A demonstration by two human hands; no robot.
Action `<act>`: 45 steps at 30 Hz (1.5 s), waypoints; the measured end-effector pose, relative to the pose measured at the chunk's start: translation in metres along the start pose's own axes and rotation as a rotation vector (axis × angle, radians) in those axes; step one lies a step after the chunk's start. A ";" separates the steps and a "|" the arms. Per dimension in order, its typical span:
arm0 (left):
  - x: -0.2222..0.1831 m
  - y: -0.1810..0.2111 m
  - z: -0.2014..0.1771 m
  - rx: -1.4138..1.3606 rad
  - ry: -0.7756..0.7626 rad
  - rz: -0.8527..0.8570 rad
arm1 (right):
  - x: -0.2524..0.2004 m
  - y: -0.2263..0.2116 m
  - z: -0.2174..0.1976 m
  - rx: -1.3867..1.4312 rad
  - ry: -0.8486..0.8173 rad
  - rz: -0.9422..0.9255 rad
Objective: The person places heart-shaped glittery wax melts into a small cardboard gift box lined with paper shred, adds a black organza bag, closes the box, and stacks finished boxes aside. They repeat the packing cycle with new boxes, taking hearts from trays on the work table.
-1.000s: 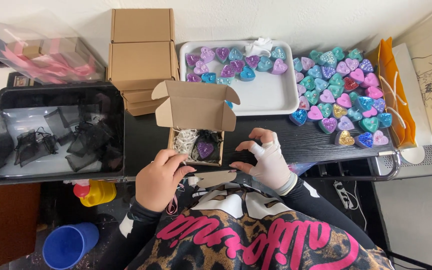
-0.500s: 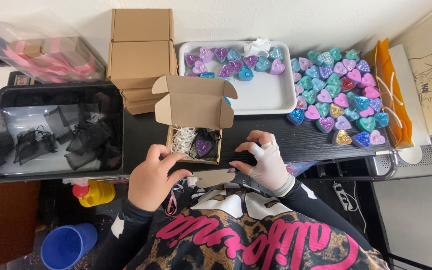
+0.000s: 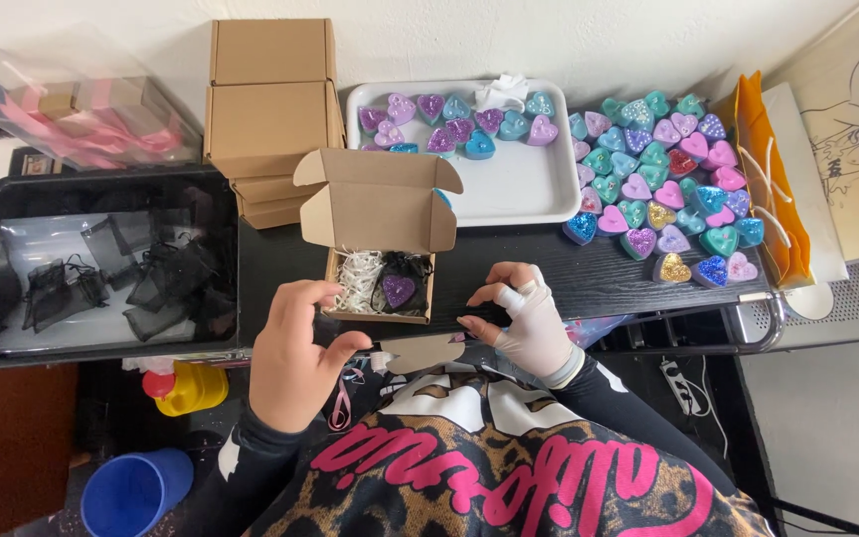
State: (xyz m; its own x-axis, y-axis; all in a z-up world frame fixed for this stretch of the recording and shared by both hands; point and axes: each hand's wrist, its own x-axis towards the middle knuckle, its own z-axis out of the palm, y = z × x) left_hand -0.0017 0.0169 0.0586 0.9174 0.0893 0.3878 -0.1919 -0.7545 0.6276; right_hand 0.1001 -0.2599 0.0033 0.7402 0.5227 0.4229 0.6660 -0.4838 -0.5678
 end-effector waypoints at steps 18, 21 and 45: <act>0.020 0.056 0.130 -0.973 -0.404 -0.017 | -0.042 0.021 -0.031 0.893 -0.138 0.423; 0.027 0.068 0.131 -0.921 -0.412 0.030 | -0.045 0.029 -0.047 0.909 -0.010 0.352; 0.028 0.074 0.158 -0.670 -0.400 0.015 | -0.053 0.053 -0.063 0.980 -0.004 0.637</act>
State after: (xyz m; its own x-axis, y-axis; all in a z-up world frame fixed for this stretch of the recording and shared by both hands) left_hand 0.0649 -0.1390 0.0096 0.9445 -0.2554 0.2064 -0.2581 -0.1890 0.9474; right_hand 0.1022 -0.3571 -0.0044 0.9134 0.3836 -0.1358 -0.1827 0.0883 -0.9792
